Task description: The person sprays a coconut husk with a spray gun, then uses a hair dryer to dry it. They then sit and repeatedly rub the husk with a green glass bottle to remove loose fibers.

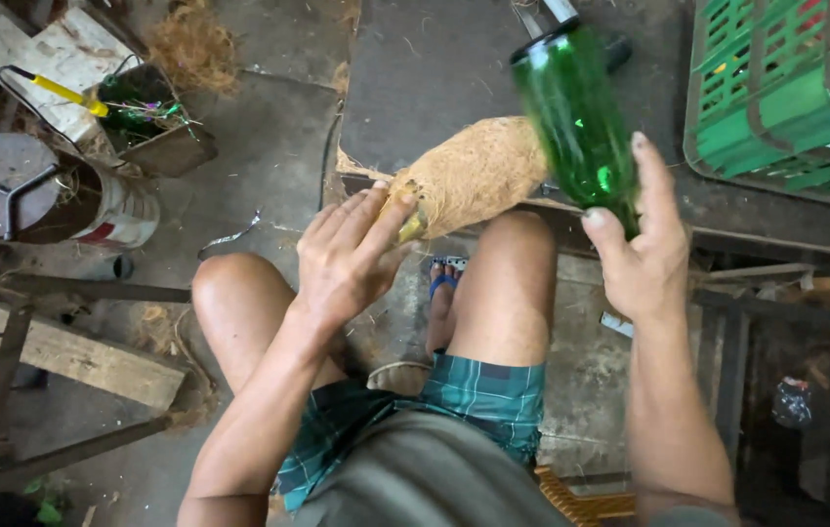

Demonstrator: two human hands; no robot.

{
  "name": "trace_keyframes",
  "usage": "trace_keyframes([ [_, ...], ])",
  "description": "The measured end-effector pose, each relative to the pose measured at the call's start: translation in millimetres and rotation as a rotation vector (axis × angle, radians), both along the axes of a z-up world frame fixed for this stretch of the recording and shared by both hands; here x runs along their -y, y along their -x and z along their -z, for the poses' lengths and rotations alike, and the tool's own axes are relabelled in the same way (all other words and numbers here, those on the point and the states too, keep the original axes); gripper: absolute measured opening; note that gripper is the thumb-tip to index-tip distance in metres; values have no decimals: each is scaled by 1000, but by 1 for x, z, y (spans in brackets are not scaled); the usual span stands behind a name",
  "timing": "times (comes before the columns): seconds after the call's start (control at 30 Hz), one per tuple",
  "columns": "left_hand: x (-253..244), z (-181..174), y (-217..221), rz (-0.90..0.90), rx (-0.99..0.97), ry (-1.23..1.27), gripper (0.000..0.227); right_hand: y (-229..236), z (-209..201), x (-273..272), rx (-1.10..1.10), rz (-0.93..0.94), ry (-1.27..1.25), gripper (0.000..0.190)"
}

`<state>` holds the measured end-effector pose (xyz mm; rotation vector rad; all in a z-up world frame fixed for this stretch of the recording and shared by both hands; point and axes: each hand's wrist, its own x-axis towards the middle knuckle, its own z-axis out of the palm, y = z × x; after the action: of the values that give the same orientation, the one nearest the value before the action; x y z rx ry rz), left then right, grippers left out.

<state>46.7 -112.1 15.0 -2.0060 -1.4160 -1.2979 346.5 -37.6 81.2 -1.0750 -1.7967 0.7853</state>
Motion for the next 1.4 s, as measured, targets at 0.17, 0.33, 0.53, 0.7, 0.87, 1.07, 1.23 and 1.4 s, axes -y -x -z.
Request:
trace_keyframes([
  [0.17,-3,-6,12,33,-178,-35,26,-19,-9,-5,291,55,-256,65],
  [0.33,1,-32,14,62,-283,44,28,-22,-13,3,421,46,-155,63],
  [0.53,-1,-23,10,27,-316,34,25,-28,-1,0,311,25,-38,60],
  [0.7,-16,-3,8,-100,-147,145,33,-18,44,-18,-308,52,133,53],
  [0.87,-59,-1,-1,-235,-36,395,59,24,67,-42,-64,51,74,55],
  [1.07,-106,29,8,-339,-29,695,50,66,101,-103,421,105,-10,64],
  [1.23,-102,4,24,-203,212,927,54,116,89,-101,444,60,197,59],
  [1.4,-101,11,21,-147,295,837,60,121,111,-88,555,-97,-36,64],
])
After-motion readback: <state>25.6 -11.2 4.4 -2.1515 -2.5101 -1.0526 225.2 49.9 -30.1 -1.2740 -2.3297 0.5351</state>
